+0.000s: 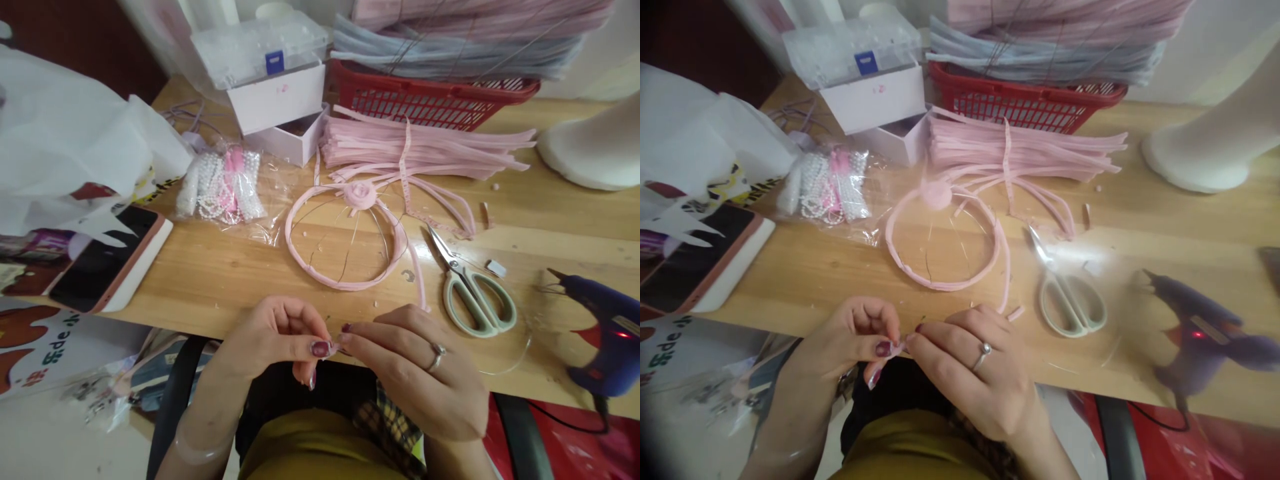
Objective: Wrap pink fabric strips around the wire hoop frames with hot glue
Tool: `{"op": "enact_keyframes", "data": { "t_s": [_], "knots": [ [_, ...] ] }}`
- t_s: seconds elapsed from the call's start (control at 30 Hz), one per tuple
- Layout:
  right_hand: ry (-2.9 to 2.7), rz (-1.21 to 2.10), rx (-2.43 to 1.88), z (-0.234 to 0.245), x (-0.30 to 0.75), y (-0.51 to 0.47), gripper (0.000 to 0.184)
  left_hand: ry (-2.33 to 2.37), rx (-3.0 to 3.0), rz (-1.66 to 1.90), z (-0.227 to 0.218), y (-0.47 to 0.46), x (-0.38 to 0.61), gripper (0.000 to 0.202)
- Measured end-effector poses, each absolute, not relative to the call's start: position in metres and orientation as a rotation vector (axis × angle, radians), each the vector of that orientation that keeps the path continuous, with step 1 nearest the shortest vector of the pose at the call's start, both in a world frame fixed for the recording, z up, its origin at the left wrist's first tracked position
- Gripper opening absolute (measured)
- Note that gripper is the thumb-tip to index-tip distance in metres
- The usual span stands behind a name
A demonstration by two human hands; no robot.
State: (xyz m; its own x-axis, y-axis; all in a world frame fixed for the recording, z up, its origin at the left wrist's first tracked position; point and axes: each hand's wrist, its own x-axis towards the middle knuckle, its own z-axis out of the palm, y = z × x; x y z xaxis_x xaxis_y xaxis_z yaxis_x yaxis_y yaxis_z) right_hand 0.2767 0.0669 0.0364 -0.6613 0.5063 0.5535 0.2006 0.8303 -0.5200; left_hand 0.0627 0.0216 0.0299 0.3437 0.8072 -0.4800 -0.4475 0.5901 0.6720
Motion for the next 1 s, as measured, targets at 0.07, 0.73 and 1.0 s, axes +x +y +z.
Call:
{"op": "enact_keyframes", "data": {
  "t_s": [0.07, 0.73, 1.0],
  "knots": [
    [-2.287, 0.539, -0.511, 0.037, 0.276, 0.067, 0.026, 0.902, 0.455, 0.855, 0.029, 0.021, 0.063, 0.035],
    [-2.215, 0.625, -0.558, 0.036, 0.265, 0.067, 0.027, 0.595, 0.332, 1.099, 0.001, 0.017, 0.080, 0.033],
    [-2.179, 0.593, -0.563, 0.035, 0.266, 0.070, 0.033, 0.637, 0.286, 1.070, 0.001, 0.019, 0.078, 0.036]
  ]
}}
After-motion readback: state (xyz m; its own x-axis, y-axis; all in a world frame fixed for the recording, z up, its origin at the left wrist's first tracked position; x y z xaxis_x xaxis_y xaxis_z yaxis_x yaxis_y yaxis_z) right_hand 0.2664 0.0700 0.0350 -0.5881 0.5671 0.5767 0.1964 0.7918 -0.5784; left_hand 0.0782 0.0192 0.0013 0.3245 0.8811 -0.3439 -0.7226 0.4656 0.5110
